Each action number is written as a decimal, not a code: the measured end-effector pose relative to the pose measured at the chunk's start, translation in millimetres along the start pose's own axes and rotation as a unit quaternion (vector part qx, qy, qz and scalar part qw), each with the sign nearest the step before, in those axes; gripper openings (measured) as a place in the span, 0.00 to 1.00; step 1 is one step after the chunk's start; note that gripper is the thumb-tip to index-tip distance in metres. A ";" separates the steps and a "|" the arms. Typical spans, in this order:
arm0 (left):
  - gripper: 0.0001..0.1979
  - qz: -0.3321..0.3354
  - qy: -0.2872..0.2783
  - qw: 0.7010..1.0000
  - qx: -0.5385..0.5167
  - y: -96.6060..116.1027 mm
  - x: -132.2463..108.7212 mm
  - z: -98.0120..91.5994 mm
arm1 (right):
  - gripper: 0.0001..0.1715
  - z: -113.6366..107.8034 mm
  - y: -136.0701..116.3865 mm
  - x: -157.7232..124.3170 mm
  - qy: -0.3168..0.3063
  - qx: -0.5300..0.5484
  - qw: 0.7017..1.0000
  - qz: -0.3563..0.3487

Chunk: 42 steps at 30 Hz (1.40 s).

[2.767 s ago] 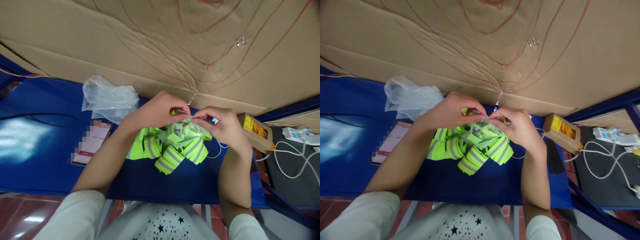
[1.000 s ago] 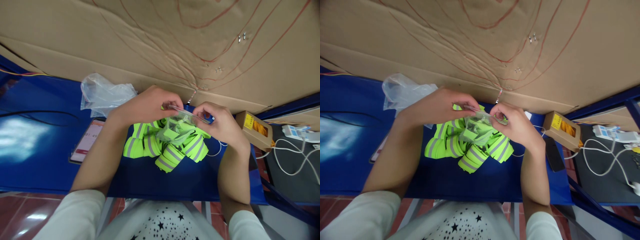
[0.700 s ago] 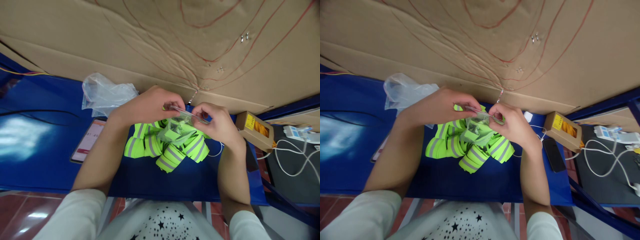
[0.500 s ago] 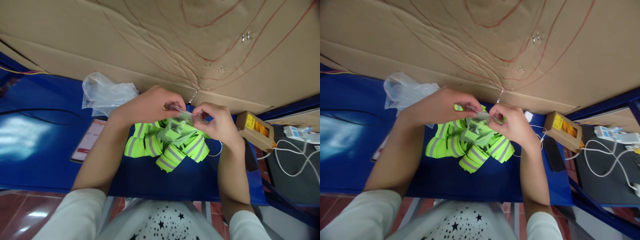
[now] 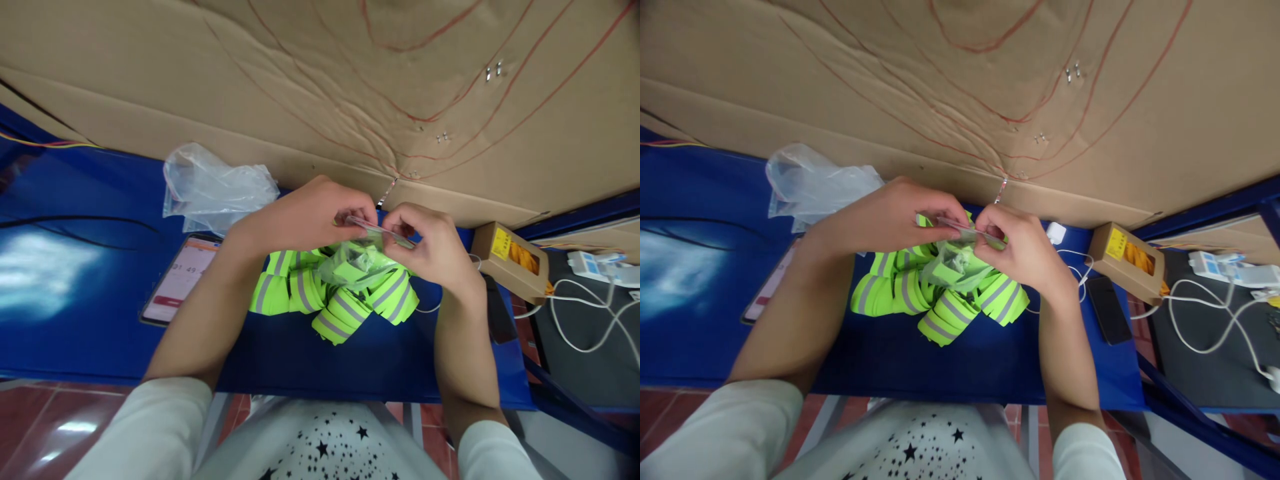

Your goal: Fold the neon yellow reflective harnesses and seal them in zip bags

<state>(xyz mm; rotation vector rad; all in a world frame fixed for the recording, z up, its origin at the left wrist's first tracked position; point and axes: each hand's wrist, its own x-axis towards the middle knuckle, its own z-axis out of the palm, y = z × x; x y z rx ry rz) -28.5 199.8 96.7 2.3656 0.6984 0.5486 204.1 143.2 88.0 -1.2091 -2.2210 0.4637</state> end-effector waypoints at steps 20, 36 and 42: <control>0.08 0.026 0.014 0.997 -0.070 6.0 1.6 13.8 | 0.07 -3.1 -4.1 -2.1 -0.014 -0.002 1.000 -0.026; 0.11 0.029 0.071 0.997 -0.032 3.8 1.6 11.9 | 0.03 -14.4 -5.7 -9.0 -0.017 0.024 1.000 0.003; 0.08 0.021 0.035 0.998 -0.046 3.1 0.1 9.9 | 0.06 -13.6 -5.6 -8.9 -0.010 0.022 1.000 -0.020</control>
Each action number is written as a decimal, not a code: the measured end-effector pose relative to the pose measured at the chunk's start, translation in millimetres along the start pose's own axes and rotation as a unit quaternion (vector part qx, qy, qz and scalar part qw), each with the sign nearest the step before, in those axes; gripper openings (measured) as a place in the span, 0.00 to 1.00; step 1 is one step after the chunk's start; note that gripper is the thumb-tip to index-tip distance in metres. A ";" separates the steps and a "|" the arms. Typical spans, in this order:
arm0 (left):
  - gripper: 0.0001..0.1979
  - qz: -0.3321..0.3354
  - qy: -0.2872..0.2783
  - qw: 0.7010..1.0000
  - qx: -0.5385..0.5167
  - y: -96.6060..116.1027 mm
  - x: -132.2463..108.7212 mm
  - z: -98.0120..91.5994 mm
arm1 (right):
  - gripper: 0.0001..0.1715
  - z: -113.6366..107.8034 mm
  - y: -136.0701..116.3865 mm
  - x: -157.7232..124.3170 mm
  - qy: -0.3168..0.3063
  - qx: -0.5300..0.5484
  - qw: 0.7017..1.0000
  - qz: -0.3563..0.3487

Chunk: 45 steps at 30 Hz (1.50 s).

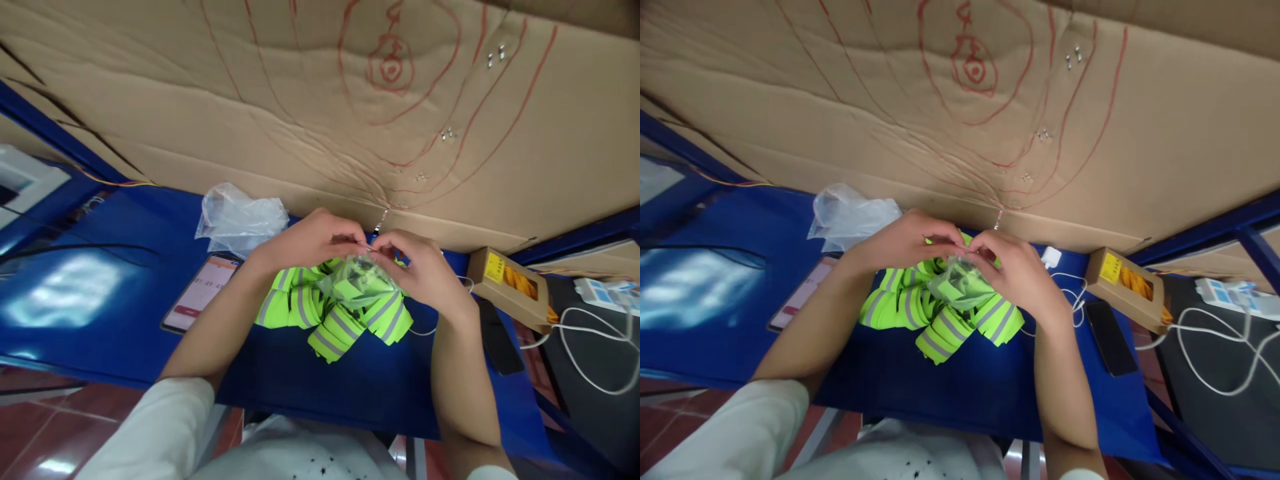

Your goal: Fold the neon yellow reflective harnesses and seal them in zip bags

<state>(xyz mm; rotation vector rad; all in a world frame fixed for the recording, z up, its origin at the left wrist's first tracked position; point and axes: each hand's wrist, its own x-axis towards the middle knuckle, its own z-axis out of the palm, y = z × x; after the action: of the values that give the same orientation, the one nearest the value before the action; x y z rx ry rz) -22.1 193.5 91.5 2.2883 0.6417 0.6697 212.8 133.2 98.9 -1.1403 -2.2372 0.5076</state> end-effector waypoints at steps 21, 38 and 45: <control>0.15 0.121 0.235 0.954 -0.139 64.9 -63.9 14.9 | 0.08 -10.0 -68.6 -47.5 0.188 0.048 0.975 -0.107; 0.31 -0.195 0.543 0.812 -0.084 -33.1 -213.1 -6.7 | 0.12 92.9 -29.5 -112.6 0.184 0.219 0.936 0.207; 0.32 -0.280 0.647 0.707 0.056 -127.5 -257.0 -75.3 | 0.12 121.5 -13.8 -164.6 0.183 0.030 0.968 0.168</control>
<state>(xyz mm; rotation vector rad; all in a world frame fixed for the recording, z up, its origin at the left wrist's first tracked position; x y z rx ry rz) -293.6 158.1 -22.6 1.1916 1.9146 1.8978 204.4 -18.9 -38.3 -1.4604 -1.7134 0.4511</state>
